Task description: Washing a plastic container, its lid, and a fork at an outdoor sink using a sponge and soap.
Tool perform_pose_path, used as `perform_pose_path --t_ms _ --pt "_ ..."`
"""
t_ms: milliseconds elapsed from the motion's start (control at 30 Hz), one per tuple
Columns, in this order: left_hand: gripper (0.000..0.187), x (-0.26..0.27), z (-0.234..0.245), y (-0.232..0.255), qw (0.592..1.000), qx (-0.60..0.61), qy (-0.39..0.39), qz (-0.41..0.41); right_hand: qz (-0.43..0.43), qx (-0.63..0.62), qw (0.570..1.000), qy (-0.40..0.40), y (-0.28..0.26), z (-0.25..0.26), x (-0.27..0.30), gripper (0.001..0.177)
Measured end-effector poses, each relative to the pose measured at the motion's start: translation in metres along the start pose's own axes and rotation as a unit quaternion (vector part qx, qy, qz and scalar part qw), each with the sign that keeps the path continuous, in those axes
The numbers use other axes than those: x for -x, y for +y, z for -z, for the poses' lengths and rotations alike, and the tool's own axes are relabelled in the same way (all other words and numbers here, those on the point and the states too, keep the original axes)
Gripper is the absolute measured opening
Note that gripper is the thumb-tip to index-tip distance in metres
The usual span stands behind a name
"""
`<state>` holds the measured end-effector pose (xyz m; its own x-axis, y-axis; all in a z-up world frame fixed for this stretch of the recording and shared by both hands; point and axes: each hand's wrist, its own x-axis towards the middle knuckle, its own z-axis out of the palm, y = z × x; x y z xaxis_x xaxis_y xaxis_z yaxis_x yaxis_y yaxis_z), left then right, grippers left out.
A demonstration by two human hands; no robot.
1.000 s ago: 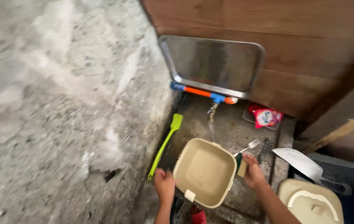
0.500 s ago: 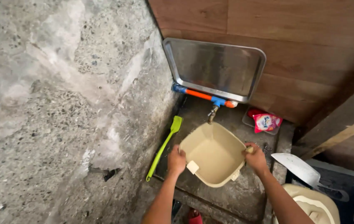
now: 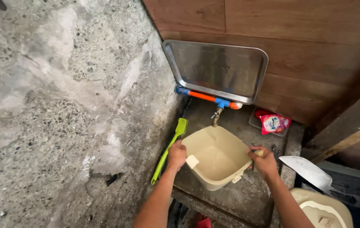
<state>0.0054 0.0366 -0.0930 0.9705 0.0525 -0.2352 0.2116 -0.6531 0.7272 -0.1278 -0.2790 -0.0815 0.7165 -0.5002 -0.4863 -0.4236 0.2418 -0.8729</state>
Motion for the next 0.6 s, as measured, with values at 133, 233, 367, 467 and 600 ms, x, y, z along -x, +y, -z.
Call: perform_pose_path --t_ms 133,233,367,467,600 --pt "0.033 0.016 0.055 0.062 0.997 -0.078 0.018 -0.023 -0.036 -0.062 0.997 0.017 0.010 0.002 -0.005 0.035" --pt "0.034 0.016 0.082 0.088 0.983 -0.145 0.052 -0.103 -0.035 -0.071 0.996 0.031 0.028 0.010 -0.007 0.045" --pt "0.039 0.017 0.061 0.115 0.916 -0.304 0.089 -0.245 -0.067 -0.120 0.989 0.046 0.043 0.013 -0.007 0.035" --pt "0.042 0.025 0.032 0.117 0.813 -0.444 0.135 -0.353 -0.082 -0.117 0.989 0.032 0.039 0.014 0.002 0.031" --pt "0.032 0.044 0.012 0.121 0.644 -0.519 0.240 -0.508 -0.054 -0.115 0.992 0.005 0.038 0.011 0.012 0.033"
